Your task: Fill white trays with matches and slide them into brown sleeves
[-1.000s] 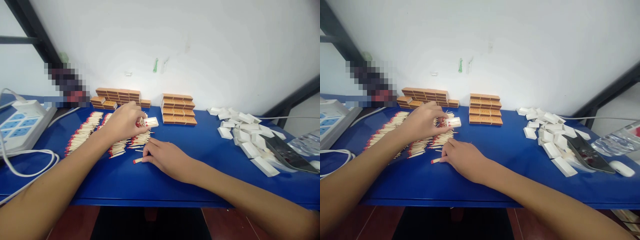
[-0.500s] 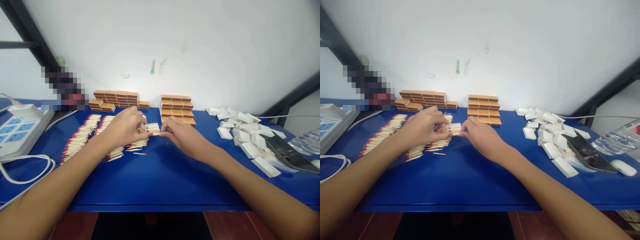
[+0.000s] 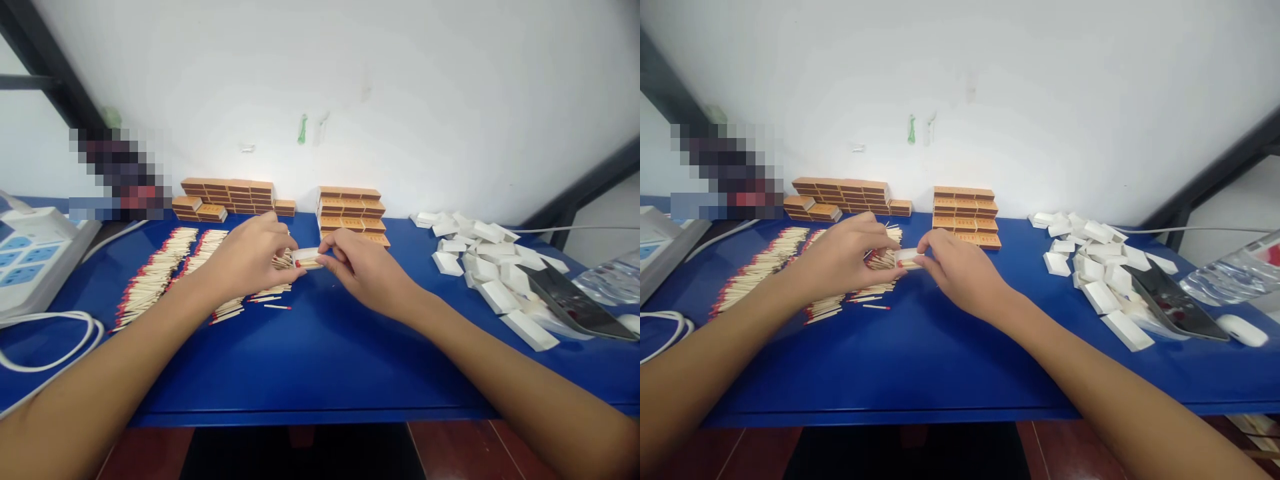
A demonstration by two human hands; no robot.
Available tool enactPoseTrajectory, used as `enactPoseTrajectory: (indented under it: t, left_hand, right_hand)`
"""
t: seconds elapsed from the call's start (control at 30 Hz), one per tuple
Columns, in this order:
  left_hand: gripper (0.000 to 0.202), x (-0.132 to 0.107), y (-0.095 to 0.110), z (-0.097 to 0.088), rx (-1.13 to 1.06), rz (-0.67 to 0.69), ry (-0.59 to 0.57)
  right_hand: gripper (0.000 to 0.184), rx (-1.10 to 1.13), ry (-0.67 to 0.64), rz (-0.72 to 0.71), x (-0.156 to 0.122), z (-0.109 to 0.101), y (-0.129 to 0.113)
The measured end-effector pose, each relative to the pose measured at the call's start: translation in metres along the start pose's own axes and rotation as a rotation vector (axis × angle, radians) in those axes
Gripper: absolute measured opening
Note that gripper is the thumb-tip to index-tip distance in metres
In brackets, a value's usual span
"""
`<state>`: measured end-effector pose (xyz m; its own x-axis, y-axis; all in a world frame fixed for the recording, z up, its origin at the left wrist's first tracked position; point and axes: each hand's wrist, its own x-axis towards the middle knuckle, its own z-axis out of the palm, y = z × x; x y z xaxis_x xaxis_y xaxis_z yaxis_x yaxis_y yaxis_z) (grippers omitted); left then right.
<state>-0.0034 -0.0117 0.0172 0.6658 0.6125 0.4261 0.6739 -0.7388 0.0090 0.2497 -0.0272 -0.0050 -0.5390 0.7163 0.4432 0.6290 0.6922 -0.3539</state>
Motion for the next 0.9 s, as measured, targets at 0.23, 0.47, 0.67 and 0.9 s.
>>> enactPoseTrajectory:
  t: [0.23,0.47,0.67,0.9]
  left_hand:
    - [0.026,-0.001,-0.014,0.000,0.050,-0.024,0.080]
    - [0.026,-0.001,-0.013,0.001,0.062,-0.013,0.086]
    - [0.025,-0.002,-0.014,0.001,0.036,-0.026,0.086]
    - [0.024,-0.002,-0.016,0.001,0.037,-0.050,0.079]
  right_hand:
    - [0.016,0.069,-0.212,-0.065,-0.008,0.025,-0.040]
    - [0.014,0.118,-0.306,-0.113,-0.006,0.035,-0.050]
    - [0.026,0.312,-0.340,-0.174,-0.007,0.030,-0.043]
    - [0.020,0.231,-0.238,0.068,-0.010,0.022,-0.060]
